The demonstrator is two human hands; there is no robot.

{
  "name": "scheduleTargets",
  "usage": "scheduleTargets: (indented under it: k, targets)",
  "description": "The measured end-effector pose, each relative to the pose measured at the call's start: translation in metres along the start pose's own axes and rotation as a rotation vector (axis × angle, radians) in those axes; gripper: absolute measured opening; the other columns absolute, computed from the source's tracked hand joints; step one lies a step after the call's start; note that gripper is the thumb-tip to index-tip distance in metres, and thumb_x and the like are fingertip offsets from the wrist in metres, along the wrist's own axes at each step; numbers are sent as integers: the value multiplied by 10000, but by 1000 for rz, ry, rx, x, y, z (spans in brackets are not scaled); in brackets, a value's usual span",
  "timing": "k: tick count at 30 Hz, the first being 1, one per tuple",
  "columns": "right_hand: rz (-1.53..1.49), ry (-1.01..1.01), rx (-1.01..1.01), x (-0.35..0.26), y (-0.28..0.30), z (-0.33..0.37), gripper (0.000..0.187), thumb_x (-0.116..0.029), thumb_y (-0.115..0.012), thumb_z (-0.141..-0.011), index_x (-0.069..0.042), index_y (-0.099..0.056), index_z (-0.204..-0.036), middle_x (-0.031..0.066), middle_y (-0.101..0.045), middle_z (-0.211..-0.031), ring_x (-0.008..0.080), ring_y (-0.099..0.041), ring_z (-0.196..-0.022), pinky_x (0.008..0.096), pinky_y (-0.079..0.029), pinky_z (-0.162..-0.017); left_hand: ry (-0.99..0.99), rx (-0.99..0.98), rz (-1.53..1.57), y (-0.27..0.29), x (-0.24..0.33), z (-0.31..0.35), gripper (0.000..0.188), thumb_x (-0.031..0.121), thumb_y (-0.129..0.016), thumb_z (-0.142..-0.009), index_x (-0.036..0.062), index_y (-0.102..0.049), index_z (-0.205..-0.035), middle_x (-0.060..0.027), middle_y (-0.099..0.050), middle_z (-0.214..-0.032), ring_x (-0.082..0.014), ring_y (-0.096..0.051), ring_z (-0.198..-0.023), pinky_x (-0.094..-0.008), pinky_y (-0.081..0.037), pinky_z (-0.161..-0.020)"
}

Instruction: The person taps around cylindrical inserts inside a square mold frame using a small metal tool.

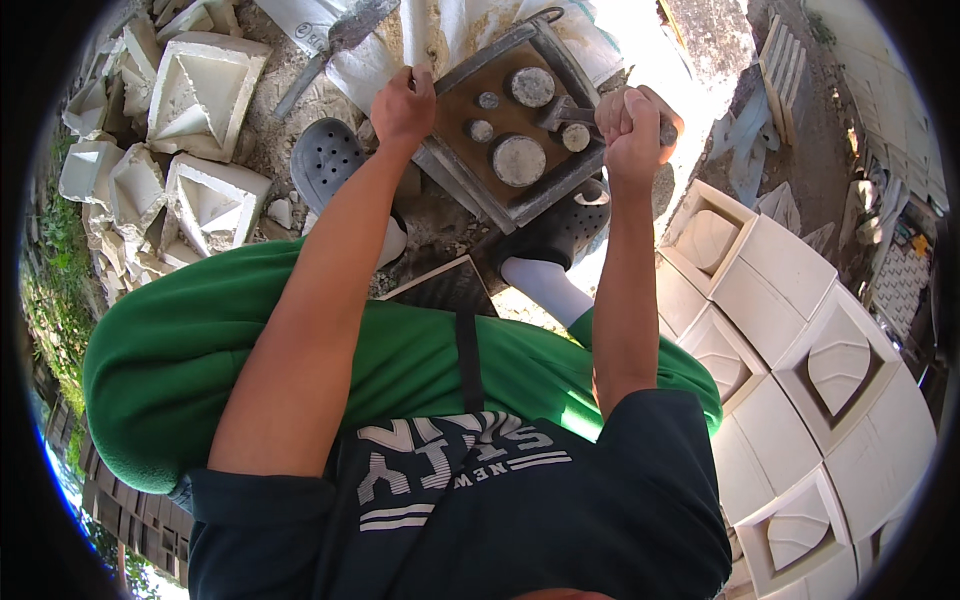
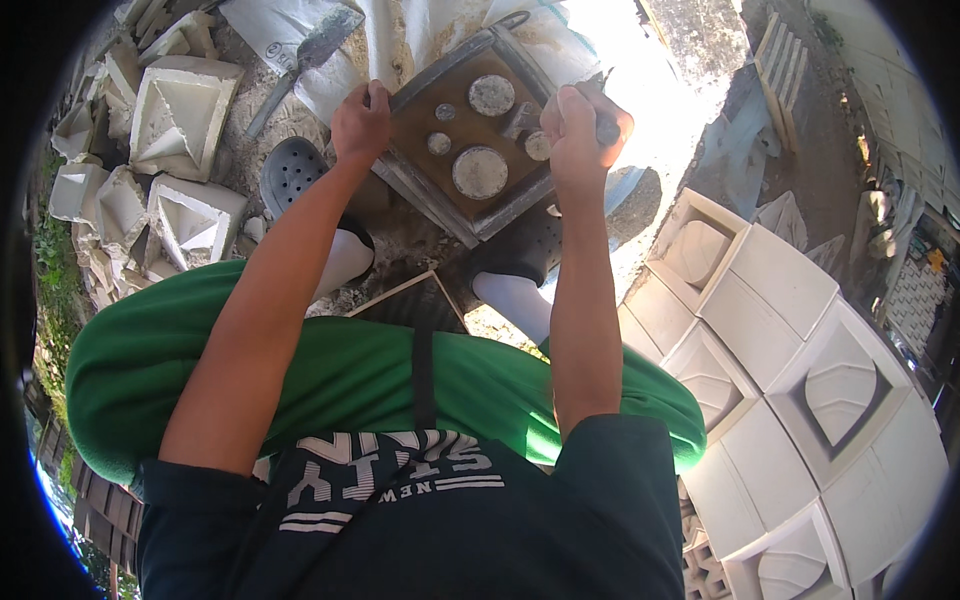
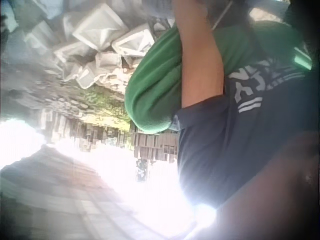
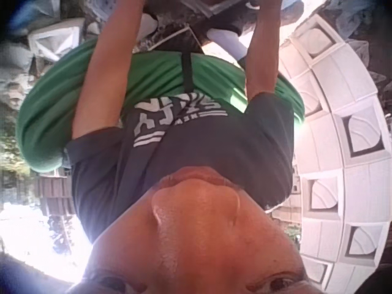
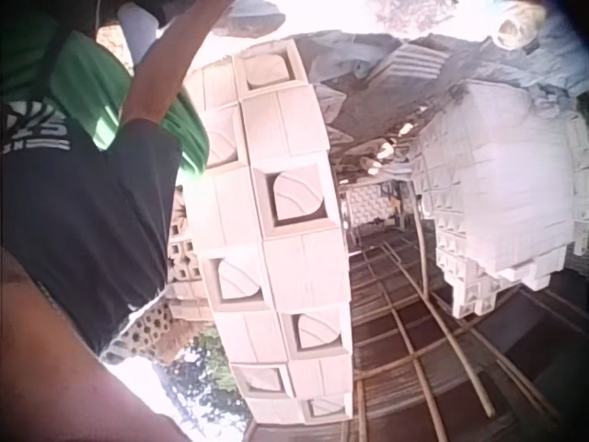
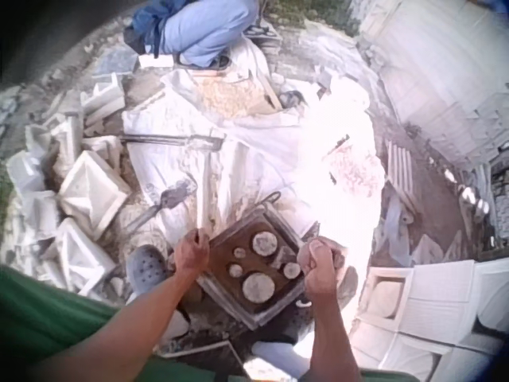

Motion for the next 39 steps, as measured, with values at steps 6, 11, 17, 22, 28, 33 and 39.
scheduleTargets:
  k: [6,11,17,22,28,33,39]
  targets:
    - [7,53,-17,-7,10,-3,328,-76,-510,-806,-20,-396,-504,2,-389,-466,82,-347,-446,260,-268,-433,-21,16,16,1,7,2,429,399,-436,-937,51,-675,-862,-214,-673,-831,-447,-624,-830,-521,-463,-762]
    - [-71,54,-18,-19,14,-1,346,-108,-535,-820,-25,-404,-510,-5,-382,-477,78,-339,-452,260,-272,-433,-64,47,-10,2,5,-1,432,388,-434,-939,47,-677,-832,-214,-672,-830,-447,-623,-825,-517,-465,-759]
    - [-130,38,56,3,21,-2,346,-94,-545,-818,-33,-414,-504,-9,-399,-478,69,-350,-443,262,-295,-426,-107,55,-14,2,10,1,433,383,-435,-940,50,-699,-856,-213,-677,-837,-437,-629,-843,-504,-467,-768]
    - [22,136,112,8,28,6,337,-93,-548,-840,-25,-450,-525,-14,-415,-487,68,-377,-458,262,-315,-441,-128,47,-25,-2,12,2,433,385,-436,-940,60,-715,-876,-210,-681,-835,-426,-636,-839,-493,-471,-774]
    - [-105,63,34,-7,30,10,312,-107,-552,-848,-18,-497,-553,-14,-433,-511,74,-378,-490,270,-323,-458,-109,63,-18,5,12,-1,419,372,-443,-936,69,-725,-872,-193,-689,-819,-405,-649,-824,-478,-479,-765]
    - [-4,109,28,-7,32,12,321,-104,-548,-844,-17,-463,-547,-16,-431,-508,74,-365,-484,264,-307,-457,-113,76,-30,5,8,1,412,367,-453,-927,70,-728,-847,-193,-687,-819,-402,-650,-816,-472,-485,-759]
    - [1,80,29,2,24,16,324,-93,-537,-843,-29,-452,-537,-24,-415,-512,62,-344,-488,260,-287,-456,-101,80,-26,7,16,0,401,359,-459,-920,66,-719,-837,-179,-685,-788,-397,-650,-810,-466,-486,-754]
Point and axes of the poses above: each hand's wrist, its own z-axis away from the middle knuckle, its own y-axis out of the back of the hand, x = y × z, the point moved 10 cm from there along -z, towards the middle knuckle
